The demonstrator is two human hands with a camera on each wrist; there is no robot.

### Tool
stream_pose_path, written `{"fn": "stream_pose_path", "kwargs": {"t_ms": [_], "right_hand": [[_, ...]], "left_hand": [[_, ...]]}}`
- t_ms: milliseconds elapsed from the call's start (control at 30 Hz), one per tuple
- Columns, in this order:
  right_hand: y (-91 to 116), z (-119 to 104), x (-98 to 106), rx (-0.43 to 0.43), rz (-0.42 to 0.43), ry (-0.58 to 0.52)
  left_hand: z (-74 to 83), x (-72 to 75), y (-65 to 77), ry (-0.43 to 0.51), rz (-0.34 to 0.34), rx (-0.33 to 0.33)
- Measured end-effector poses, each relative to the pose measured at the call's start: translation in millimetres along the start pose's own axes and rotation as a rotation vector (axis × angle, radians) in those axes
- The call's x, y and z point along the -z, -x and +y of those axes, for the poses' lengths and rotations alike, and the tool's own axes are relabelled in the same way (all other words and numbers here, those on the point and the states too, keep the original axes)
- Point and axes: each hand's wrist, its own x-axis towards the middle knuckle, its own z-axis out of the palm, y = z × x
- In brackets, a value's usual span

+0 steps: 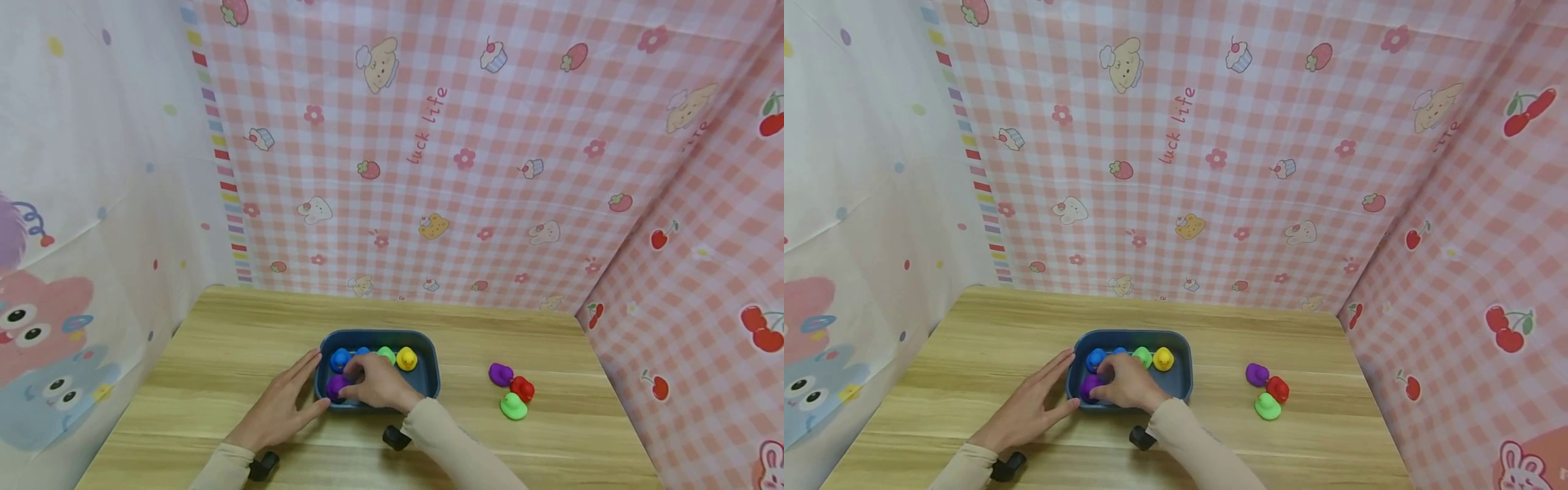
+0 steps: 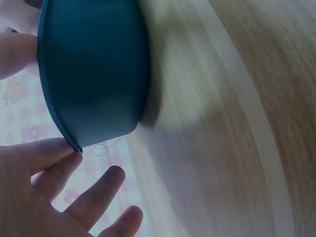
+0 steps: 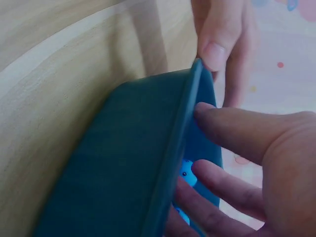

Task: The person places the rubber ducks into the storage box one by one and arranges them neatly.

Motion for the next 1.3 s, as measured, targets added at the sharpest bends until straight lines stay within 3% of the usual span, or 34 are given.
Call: {"fn": "stream_pose_path", "kwargs": {"t_ms": [367, 633, 967, 1300], "right_hand": [[23.2, 13.8, 15.8, 0.127, 0.014, -0.198], [53.7, 28.4, 41.8, 0.185, 0.172, -0.212], [93.1, 66.6, 82.5, 0.122, 0.344, -0.261], [132.4, 113.9, 114.4, 0.061, 0.497, -0.139]], "left_hand": [[-1.1, -1.6, 0.8, 0.002, 0.032, -0.021], [-2.4, -2.9, 1.1, -0.008, 0.021, -0.001], [-4.2, -1.2, -1.0, -0.022, 0.025, -0.008], [-2.7, -1.3, -0.1, -0.008, 0.014, 0.007]]}}
